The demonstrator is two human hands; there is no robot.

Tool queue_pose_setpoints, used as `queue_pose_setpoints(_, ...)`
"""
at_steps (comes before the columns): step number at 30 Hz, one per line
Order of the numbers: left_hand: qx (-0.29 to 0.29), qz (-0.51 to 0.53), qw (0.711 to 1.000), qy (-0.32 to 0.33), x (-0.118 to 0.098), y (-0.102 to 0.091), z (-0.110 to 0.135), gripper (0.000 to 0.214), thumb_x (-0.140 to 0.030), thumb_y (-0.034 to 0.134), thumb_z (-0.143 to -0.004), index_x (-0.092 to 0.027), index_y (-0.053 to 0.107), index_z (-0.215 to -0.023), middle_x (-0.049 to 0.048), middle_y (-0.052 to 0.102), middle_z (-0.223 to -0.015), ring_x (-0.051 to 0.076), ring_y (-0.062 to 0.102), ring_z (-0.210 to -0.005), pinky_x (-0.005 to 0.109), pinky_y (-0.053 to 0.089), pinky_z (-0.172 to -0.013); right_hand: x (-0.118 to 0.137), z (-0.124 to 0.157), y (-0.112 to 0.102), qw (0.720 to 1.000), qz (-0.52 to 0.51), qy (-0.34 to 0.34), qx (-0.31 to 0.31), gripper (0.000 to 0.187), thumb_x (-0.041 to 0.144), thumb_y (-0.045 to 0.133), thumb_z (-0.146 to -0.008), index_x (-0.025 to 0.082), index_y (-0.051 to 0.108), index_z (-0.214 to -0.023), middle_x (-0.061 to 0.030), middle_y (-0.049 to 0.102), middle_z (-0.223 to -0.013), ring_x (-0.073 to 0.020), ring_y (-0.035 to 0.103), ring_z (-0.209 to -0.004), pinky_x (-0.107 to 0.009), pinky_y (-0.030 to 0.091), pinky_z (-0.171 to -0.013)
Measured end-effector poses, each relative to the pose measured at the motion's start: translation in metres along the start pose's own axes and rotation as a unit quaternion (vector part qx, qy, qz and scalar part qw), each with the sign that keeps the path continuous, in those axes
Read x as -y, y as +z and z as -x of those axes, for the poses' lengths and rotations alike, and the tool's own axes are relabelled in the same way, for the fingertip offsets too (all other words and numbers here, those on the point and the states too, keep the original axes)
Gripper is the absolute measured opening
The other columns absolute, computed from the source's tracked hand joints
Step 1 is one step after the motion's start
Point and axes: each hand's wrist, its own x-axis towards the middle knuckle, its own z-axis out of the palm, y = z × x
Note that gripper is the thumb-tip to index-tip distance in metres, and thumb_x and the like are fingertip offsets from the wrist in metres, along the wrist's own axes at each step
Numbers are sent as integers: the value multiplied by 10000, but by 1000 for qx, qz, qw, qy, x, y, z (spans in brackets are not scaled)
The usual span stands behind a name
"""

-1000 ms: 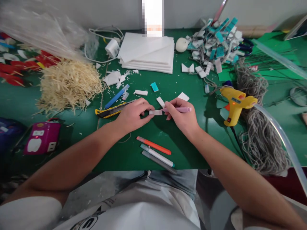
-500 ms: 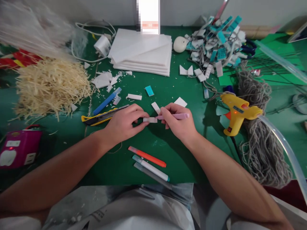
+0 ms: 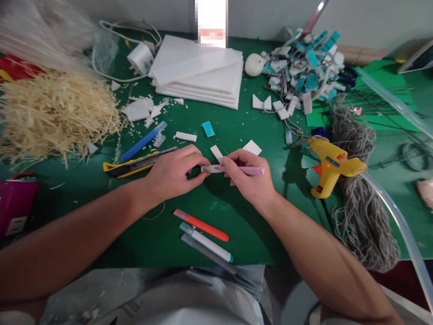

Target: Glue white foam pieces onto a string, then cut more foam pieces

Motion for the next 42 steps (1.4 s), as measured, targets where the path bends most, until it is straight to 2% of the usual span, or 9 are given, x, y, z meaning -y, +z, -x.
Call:
queue_pose_setpoints(4, 11, 1, 1000, 3, 1, 0, -1, 172, -286, 590, -1009, -193, 734, -999, 29, 698, -947, 140, 661, -759, 251, 449, -614, 0, 1, -2, 1000, 20, -8, -13, 201, 340, 714, -805, 211, 699, -651, 7, 690, -566, -98, 571, -420, -225, 442, -419)
queue_pose_setpoints(10, 10, 8, 1000, 5, 2, -2, -3, 173, -281, 590, -1016, -190, 732, -973, 12, 681, -922, 91, 539, -611, 242, 428, -597, -2, -2, -4, 999, 26, -5, -18, 195, 334, 717, -815, 213, 709, -663, 11, 697, -583, -97, 581, -435, -229, 456, -436)
queue_pose_setpoints(20, 18, 10, 1000, -7, 2, -1, -3, 179, -301, 586, -1016, -195, 724, -972, 8, 662, -907, 97, 546, -630, 242, 431, -605, -4, 1, -3, 997, 70, -22, -10, 209, 304, 697, -800, 227, 700, -606, 12, 659, -520, -103, 536, -436, -238, 413, -434)
queue_pose_setpoints(26, 24, 15, 1000, -8, 3, -1, -3, 165, -297, 603, -1002, -194, 730, -981, 9, 663, -912, 103, 556, -637, 253, 422, -597, -4, 1, -2, 999, 38, -14, -31, 189, 336, 718, -809, 228, 718, -654, 5, 703, -582, -110, 578, -445, -245, 460, -443)
queue_pose_setpoints(31, 18, 21, 1000, -7, 3, 0, -3, 151, -278, 605, -1000, -190, 724, -968, 11, 664, -916, 105, 559, -648, 256, 421, -602, -4, 1, -2, 998, 58, -12, -24, 218, 308, 721, -793, 236, 705, -588, 5, 673, -526, -100, 520, -406, -235, 397, -396)
queue_pose_setpoints(35, 30, 21, 999, -17, 3, -1, -3, 151, -290, 605, -1002, -197, 723, -983, 7, 660, -912, 99, 546, -635, 250, 435, -619, -4, 0, -2, 998, 49, -15, -30, 210, 367, 734, -812, 231, 723, -652, 1, 696, -569, -111, 551, -439, -247, 448, -433)
queue_pose_setpoints(40, 32, 23, 999, -17, 4, -1, -4, 160, -300, 599, -1004, -198, 718, -970, 9, 656, -912, 101, 548, -632, 253, 434, -613, -3, 1, -2, 998, 63, -13, -15, 235, 297, 717, -798, 240, 690, -572, 8, 663, -513, -104, 518, -421, -234, 379, -401)
queue_pose_setpoints(42, 29, 27, 999, -14, 4, -1, -3, 157, -298, 602, -1003, -197, 720, -977, 8, 655, -912, 99, 543, -626, 251, 431, -607, -3, 1, -2, 998, 55, -13, -19, 229, 299, 709, -805, 239, 701, -584, 5, 674, -525, -105, 527, -419, -238, 392, -407)
